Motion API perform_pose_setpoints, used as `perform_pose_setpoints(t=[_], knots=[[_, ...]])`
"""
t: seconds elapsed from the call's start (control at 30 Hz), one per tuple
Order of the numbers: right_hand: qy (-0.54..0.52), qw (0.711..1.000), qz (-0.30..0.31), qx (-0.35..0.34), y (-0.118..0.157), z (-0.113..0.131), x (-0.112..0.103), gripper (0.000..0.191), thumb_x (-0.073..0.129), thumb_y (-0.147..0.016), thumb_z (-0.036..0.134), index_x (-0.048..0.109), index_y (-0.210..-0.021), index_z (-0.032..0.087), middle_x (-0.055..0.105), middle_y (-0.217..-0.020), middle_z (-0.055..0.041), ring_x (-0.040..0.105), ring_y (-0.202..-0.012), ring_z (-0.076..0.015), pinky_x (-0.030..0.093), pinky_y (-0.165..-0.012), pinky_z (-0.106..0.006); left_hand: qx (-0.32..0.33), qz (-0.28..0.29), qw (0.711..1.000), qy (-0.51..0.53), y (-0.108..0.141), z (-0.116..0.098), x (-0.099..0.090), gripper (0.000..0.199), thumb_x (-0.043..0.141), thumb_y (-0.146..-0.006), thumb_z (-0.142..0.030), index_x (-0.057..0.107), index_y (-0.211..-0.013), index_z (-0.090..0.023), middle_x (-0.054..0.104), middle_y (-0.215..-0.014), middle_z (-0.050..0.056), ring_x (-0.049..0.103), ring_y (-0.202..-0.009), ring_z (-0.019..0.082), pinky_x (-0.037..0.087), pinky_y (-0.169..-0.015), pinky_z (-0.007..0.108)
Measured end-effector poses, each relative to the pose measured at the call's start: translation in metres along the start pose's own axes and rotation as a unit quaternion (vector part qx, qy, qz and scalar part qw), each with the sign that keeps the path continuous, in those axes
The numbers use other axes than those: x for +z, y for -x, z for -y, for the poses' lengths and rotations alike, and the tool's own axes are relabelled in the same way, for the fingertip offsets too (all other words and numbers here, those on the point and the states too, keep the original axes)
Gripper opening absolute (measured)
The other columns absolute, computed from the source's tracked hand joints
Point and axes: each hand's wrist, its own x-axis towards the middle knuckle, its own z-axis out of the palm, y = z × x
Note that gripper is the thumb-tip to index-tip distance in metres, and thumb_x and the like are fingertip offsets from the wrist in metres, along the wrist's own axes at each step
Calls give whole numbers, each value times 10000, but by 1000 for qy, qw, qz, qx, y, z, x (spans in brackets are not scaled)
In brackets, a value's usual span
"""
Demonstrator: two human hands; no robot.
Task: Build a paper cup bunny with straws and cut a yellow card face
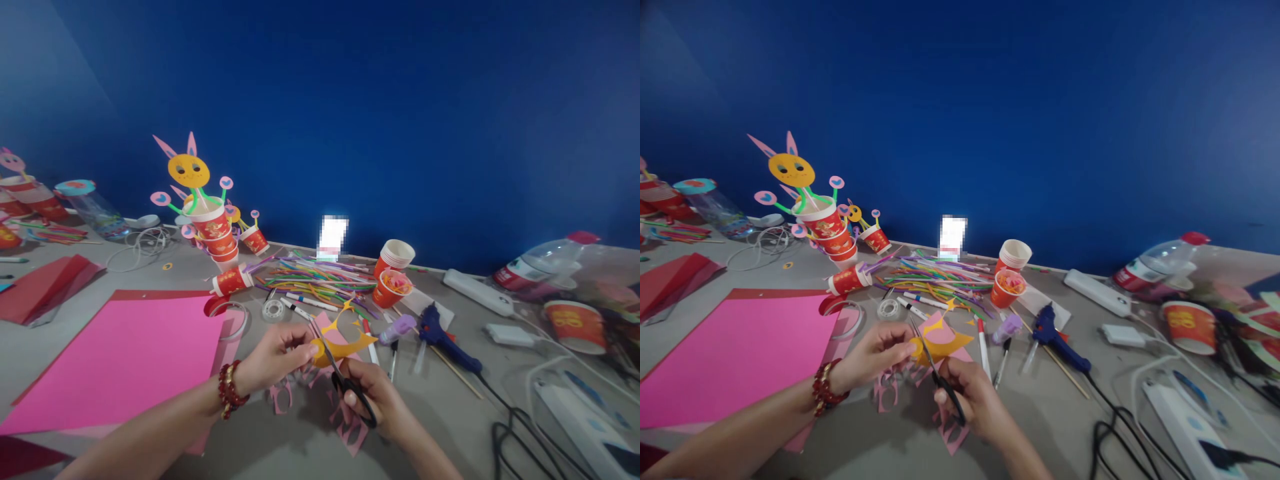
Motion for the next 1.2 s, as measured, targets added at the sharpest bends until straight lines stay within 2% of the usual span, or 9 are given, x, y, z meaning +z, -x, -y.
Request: perform_pose_setpoints(t=[0.23,0.6,0.8,1.0,1.2], knots=[[18,1000,-2,-12,-1,0,-1,597,584,-762,791,412,-670,226,496,-496,53,497,-387,-106,354,-398,-200,2,-13,1000,-4,0,-3,0,310,559,-910,-359,511,-674,-163,500,-552,-46,393,-462,54,287,-446,166],[24,1000,-9,-10,-1,-1,-2,602,589,-750,798,411,-663,230,487,-502,52,478,-384,-105,345,-398,-208,6,-35,999,-20,-1,-2,0,272,553,-891,-296,502,-658,-165,470,-552,-59,369,-456,48,282,-437,164],[-3,1000,-4,6,0,-4,-1,598,627,-737,778,408,-668,225,477,-534,52,514,-394,-110,356,-396,-203,10,-33,999,-22,0,-5,0,268,556,-886,-292,503,-655,-169,465,-540,-61,397,-449,54,304,-437,167],[22,1000,-12,-1,-1,-4,-3,604,618,-738,785,414,-651,224,476,-501,53,463,-389,-97,336,-393,-201,18,-42,999,-28,-1,-4,-1,273,555,-889,-281,500,-647,-169,449,-539,-67,390,-445,50,309,-443,168],[17,1000,-11,-6,-1,0,-1,604,589,-753,797,403,-656,230,490,-491,50,471,-372,-102,347,-385,-206,20,-39,999,-30,-1,-2,-2,272,551,-895,-275,495,-651,-171,445,-543,-68,385,-454,51,306,-448,169]])
